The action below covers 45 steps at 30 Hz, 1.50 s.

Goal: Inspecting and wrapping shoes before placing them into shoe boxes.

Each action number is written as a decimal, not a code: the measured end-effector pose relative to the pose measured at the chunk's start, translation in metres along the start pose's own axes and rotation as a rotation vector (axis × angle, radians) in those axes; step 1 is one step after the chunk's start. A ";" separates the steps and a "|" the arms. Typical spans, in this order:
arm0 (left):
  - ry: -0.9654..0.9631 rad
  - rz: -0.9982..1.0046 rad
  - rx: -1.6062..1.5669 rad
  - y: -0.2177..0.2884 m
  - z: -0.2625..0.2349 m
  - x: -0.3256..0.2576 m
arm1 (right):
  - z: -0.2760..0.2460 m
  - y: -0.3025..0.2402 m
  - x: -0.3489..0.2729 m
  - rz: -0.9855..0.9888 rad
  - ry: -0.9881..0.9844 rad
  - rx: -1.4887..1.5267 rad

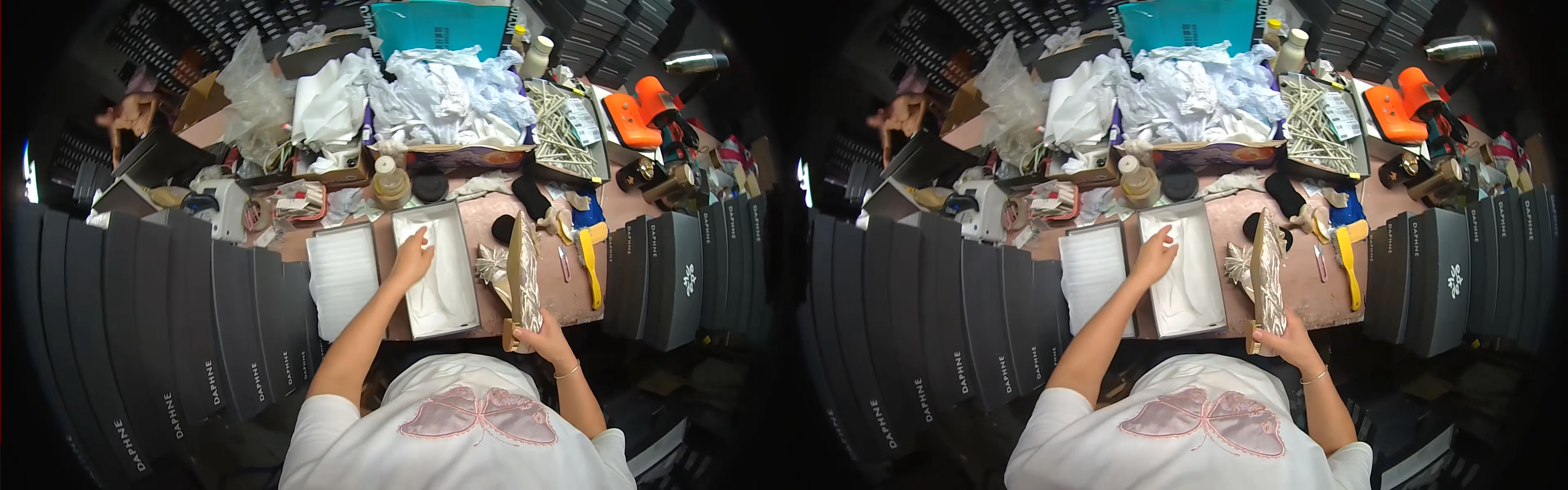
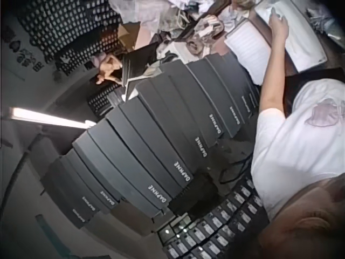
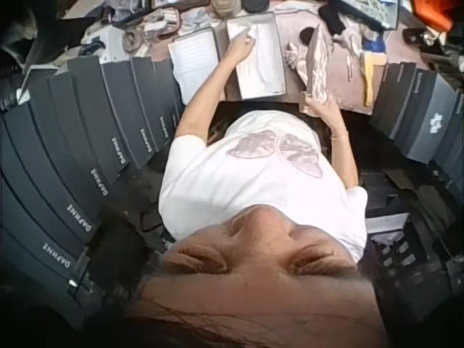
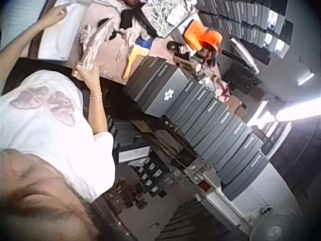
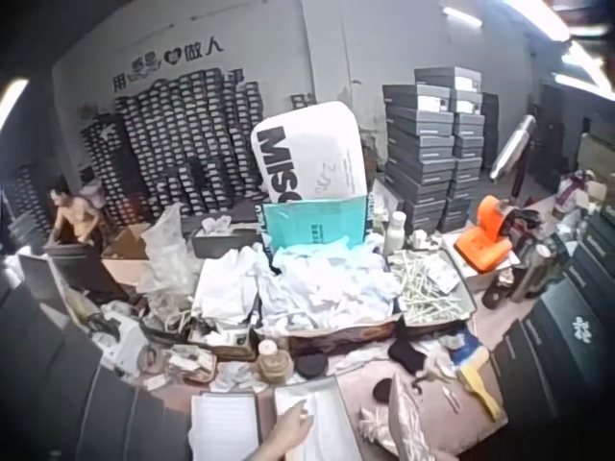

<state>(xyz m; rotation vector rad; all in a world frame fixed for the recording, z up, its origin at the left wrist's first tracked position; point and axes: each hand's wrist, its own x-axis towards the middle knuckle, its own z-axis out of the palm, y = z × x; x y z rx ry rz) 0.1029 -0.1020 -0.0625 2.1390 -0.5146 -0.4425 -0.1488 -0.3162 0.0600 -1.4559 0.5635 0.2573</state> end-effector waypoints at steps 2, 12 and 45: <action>-0.150 -0.343 -0.132 0.001 0.013 0.048 | 0.001 0.003 -0.008 0.006 0.032 0.066; 0.031 0.318 0.074 0.111 -0.077 -0.018 | -0.021 0.006 -0.025 -0.070 0.064 0.151; 0.054 0.420 0.360 0.156 -0.164 -0.103 | 0.043 -0.121 -0.001 0.074 -0.660 -0.424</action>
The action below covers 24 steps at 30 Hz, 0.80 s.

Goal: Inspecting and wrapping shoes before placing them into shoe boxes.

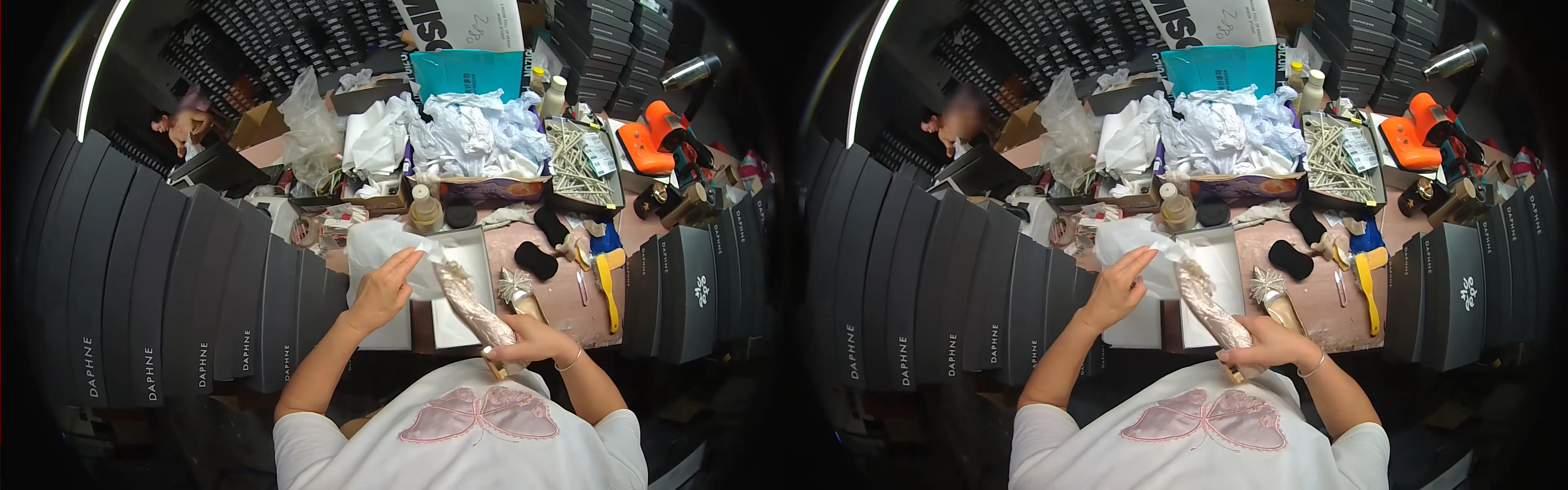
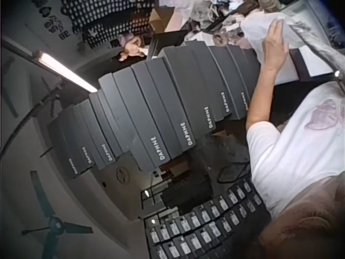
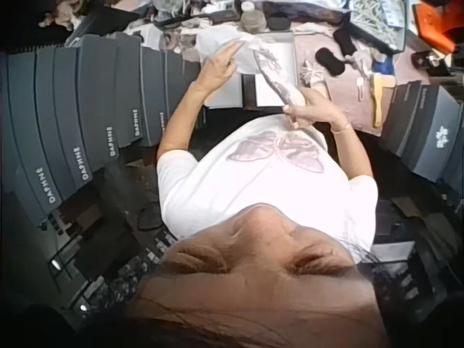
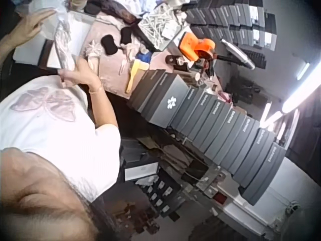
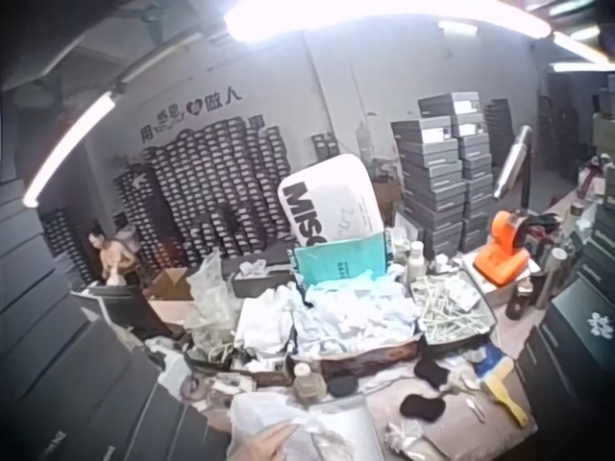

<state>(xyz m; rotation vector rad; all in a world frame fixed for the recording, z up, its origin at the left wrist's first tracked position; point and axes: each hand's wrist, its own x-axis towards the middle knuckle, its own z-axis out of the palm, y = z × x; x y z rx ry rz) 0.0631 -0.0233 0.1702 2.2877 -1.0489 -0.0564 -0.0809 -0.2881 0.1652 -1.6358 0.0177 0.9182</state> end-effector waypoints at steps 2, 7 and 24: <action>-0.058 0.055 -0.081 0.003 0.009 -0.001 | -0.003 0.020 0.010 -0.218 -0.059 0.013; -0.196 0.220 -0.158 0.042 0.002 -0.013 | 0.012 0.025 0.063 -0.198 0.159 0.427; -0.154 0.236 -0.082 0.032 0.033 -0.016 | 0.015 0.099 0.066 -0.445 -0.344 1.263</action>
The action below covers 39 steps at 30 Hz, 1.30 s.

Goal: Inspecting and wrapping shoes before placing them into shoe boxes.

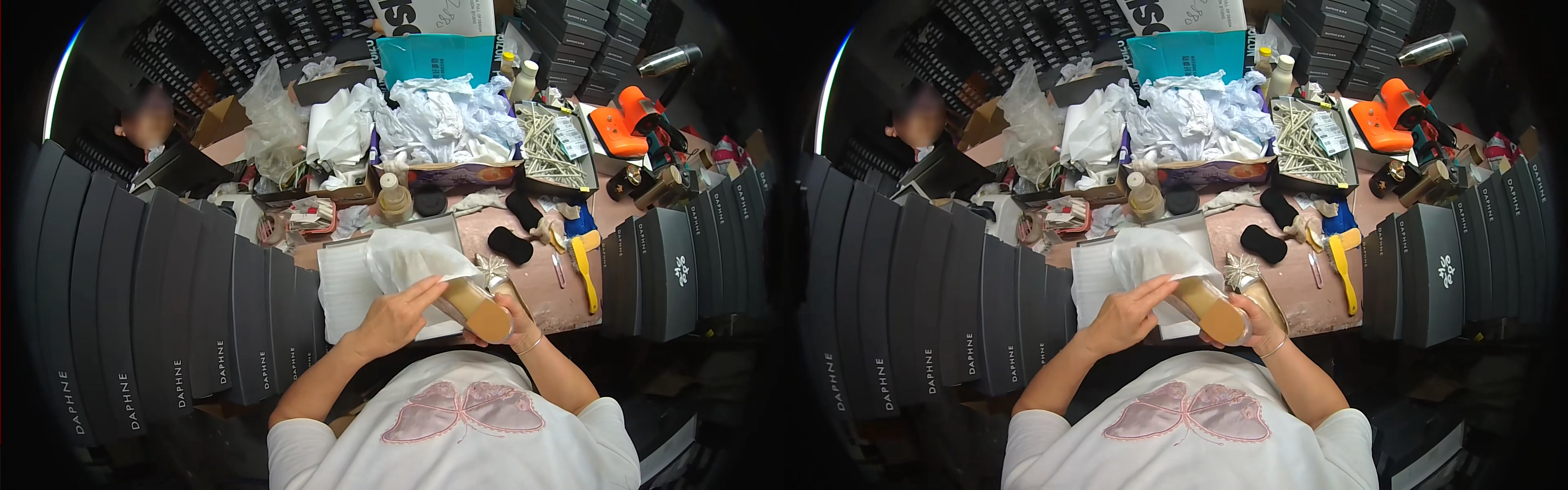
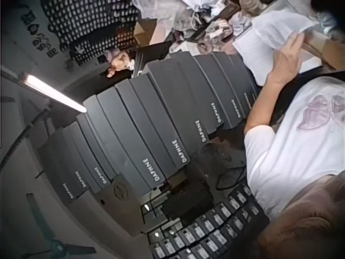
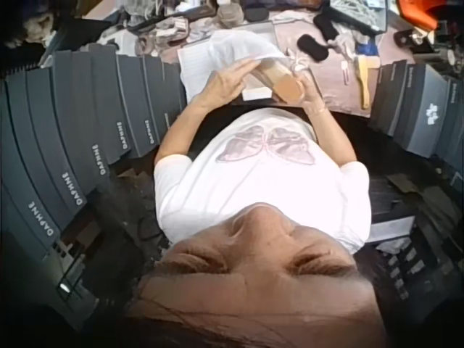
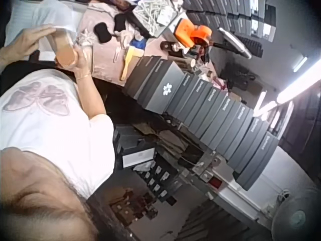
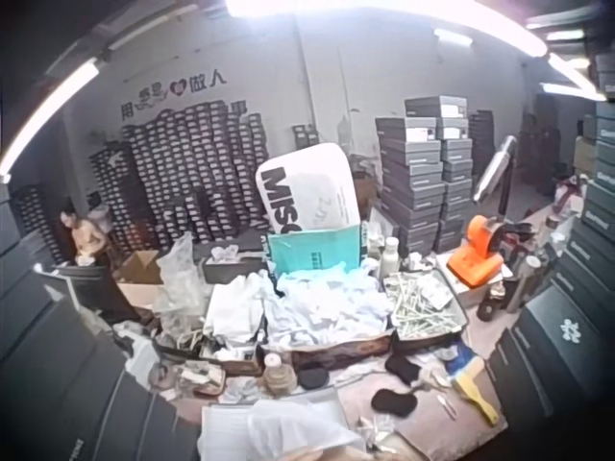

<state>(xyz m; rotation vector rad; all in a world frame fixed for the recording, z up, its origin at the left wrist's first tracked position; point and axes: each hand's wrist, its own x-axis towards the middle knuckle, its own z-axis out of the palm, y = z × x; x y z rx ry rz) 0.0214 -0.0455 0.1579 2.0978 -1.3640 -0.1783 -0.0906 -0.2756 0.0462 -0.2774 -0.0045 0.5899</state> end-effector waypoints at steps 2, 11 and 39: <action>0.029 0.074 0.005 0.019 0.000 0.001 | 0.024 0.001 -0.001 -0.067 0.259 -0.081; 0.073 0.332 -0.133 0.051 0.060 0.009 | 0.057 0.004 0.050 -0.400 0.426 -0.932; 0.806 -0.672 -0.726 0.005 0.105 -0.043 | 0.033 0.037 0.028 -0.499 0.543 -0.784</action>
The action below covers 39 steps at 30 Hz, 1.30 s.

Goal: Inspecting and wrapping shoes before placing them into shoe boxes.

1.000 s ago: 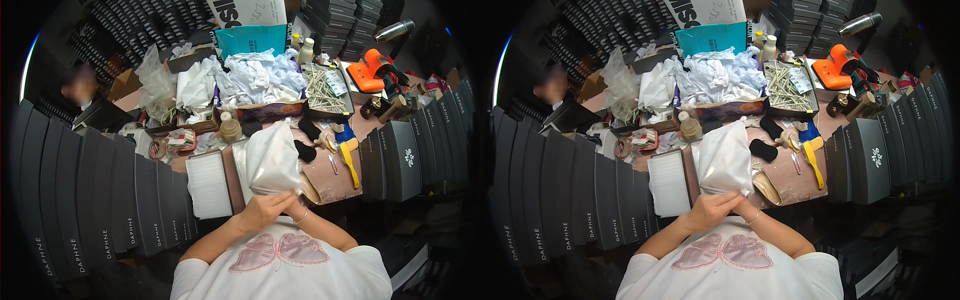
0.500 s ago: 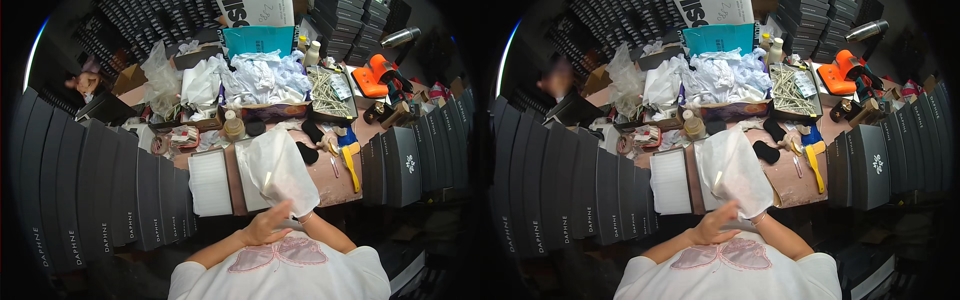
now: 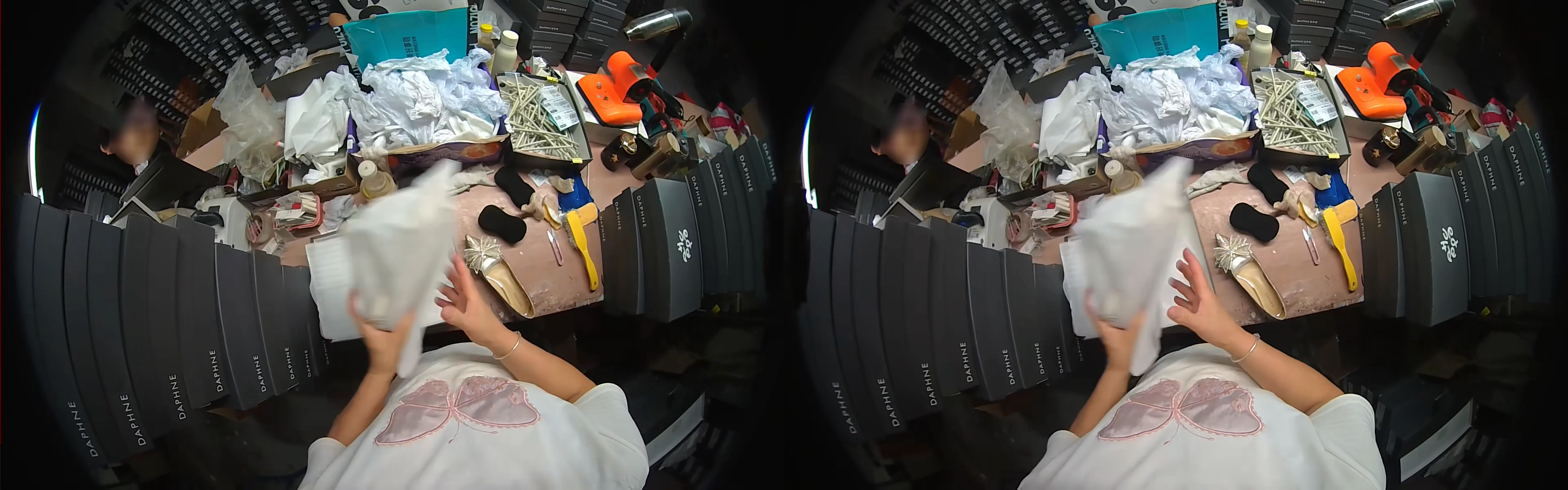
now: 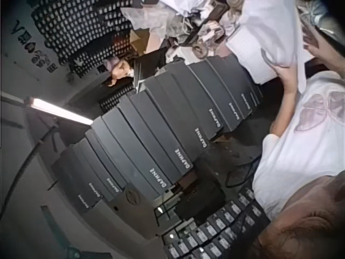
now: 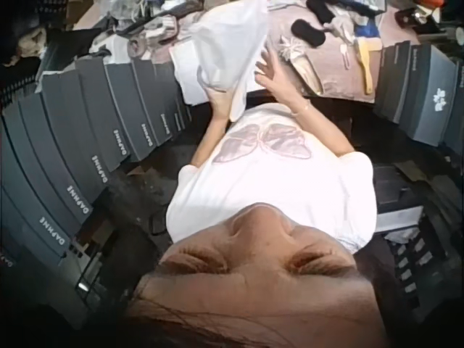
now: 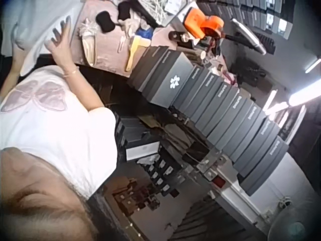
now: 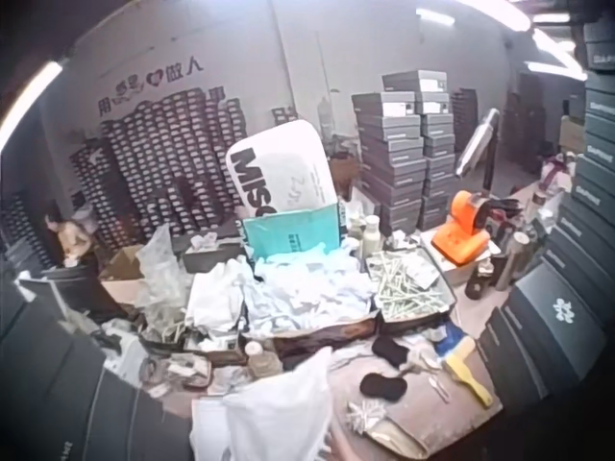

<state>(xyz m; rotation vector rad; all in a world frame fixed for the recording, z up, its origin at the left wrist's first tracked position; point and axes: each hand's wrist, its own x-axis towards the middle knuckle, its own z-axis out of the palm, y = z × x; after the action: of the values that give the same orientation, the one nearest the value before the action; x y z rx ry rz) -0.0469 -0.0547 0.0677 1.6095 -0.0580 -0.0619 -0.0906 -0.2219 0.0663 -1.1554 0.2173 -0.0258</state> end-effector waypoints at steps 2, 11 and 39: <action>-0.559 -0.001 0.247 0.001 0.033 -0.012 | -0.026 -0.001 -0.005 0.003 0.217 0.136; -0.632 0.329 1.447 -0.132 0.050 0.151 | -0.242 0.029 -0.067 0.109 0.493 -1.205; -0.789 0.427 1.145 0.038 -0.052 0.074 | 0.038 0.022 0.059 -0.062 -0.318 -0.624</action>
<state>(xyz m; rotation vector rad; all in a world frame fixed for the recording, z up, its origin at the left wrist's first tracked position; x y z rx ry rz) 0.0306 -0.0101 0.1072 2.5641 -1.2280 -0.3814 -0.0281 -0.1863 0.0512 -1.7657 -0.1058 0.1825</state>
